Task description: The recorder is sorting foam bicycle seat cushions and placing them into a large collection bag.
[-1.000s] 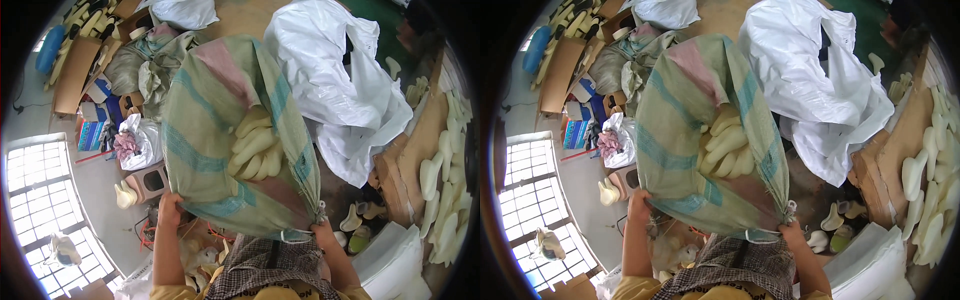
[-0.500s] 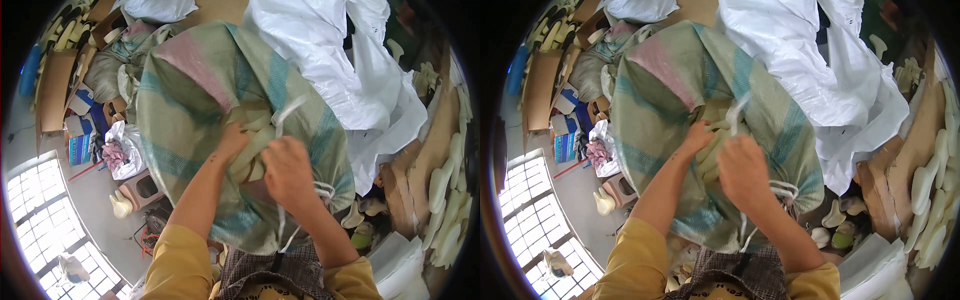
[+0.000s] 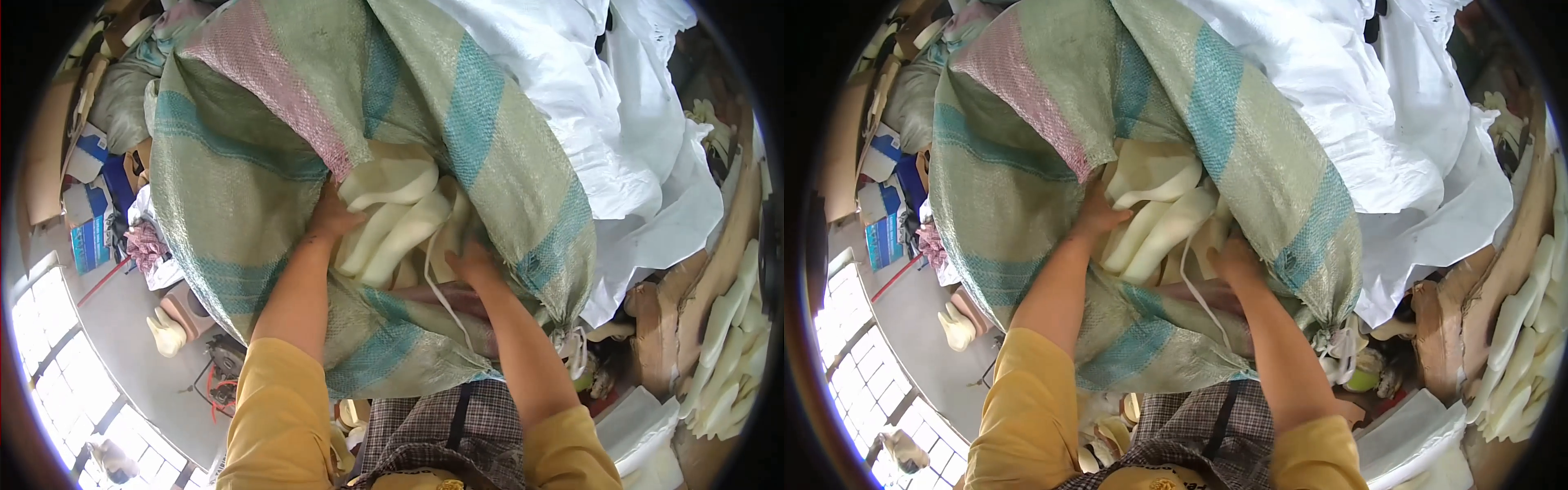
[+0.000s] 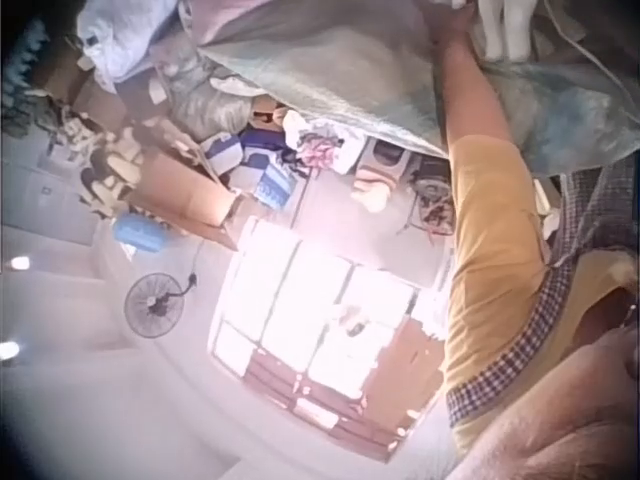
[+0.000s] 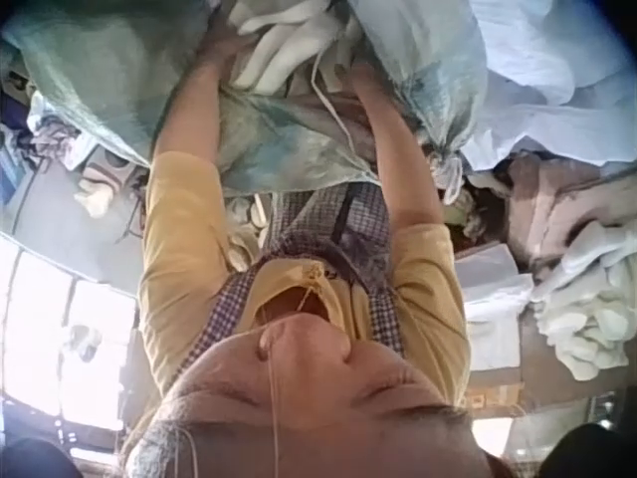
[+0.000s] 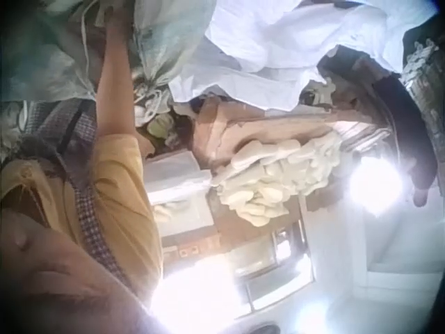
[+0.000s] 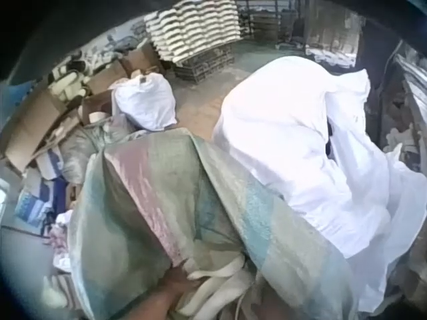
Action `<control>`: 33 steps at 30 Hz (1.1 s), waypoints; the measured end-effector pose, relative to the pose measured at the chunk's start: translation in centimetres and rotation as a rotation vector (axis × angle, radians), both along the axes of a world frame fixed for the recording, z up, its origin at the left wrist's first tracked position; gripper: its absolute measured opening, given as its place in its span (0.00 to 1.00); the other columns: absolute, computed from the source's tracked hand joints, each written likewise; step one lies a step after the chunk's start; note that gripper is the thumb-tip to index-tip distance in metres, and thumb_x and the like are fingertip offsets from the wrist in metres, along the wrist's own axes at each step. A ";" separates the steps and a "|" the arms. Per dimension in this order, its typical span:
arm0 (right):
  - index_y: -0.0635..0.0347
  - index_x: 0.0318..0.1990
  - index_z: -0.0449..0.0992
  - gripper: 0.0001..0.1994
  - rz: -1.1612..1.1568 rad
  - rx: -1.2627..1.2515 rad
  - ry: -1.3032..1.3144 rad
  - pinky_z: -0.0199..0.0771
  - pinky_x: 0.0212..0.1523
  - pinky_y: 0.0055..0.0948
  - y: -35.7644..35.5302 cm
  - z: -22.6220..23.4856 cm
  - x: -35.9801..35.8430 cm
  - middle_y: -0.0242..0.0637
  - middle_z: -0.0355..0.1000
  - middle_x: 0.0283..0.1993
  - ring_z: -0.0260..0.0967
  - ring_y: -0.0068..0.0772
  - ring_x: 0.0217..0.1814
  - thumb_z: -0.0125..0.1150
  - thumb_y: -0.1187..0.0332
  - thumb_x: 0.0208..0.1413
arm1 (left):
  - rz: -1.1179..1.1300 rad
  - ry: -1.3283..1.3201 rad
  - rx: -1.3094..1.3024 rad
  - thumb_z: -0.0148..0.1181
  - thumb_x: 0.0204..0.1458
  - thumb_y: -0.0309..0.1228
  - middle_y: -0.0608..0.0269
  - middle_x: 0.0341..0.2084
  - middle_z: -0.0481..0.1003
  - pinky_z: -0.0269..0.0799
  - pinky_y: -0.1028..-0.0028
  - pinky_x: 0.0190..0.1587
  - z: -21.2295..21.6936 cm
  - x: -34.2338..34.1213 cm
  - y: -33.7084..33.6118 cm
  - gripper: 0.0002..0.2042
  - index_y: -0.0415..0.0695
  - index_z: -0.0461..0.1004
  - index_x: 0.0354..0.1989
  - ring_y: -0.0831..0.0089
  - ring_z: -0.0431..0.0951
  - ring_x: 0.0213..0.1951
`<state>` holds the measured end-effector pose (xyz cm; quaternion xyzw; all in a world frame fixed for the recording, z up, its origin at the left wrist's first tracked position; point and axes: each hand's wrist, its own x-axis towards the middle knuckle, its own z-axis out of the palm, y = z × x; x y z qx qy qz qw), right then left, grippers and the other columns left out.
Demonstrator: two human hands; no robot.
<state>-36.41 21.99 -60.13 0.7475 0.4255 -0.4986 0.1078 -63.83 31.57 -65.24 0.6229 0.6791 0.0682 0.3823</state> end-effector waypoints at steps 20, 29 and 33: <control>0.66 0.48 0.62 0.27 -0.125 0.190 0.086 0.67 0.51 0.42 -2.4 5.7 -7.8 0.55 0.64 0.49 0.64 0.53 0.53 0.59 0.58 0.43 | 0.821 -0.631 -0.779 0.66 0.40 0.45 0.59 0.44 0.73 0.67 0.70 0.46 11.9 4.5 -8.1 0.33 0.41 0.66 0.54 0.67 0.72 0.43; 0.60 0.57 0.62 0.24 -0.686 1.191 0.476 0.63 0.55 0.29 -6.2 19.6 -6.4 0.36 0.64 0.53 0.62 0.32 0.53 0.58 0.66 0.53 | 0.279 -0.774 0.014 0.60 0.43 0.25 0.53 0.46 0.71 0.69 0.66 0.49 33.9 8.1 -11.9 0.25 0.29 0.65 0.51 0.63 0.72 0.46; 0.63 0.64 0.52 0.33 -1.333 1.358 1.217 0.51 0.63 0.29 -9.0 22.1 -2.2 0.37 0.56 0.63 0.52 0.29 0.64 0.59 0.73 0.50 | -0.330 -0.267 0.152 0.63 0.38 0.31 0.47 0.43 0.73 0.70 0.67 0.46 42.4 20.3 -13.4 0.26 0.31 0.68 0.48 0.63 0.75 0.43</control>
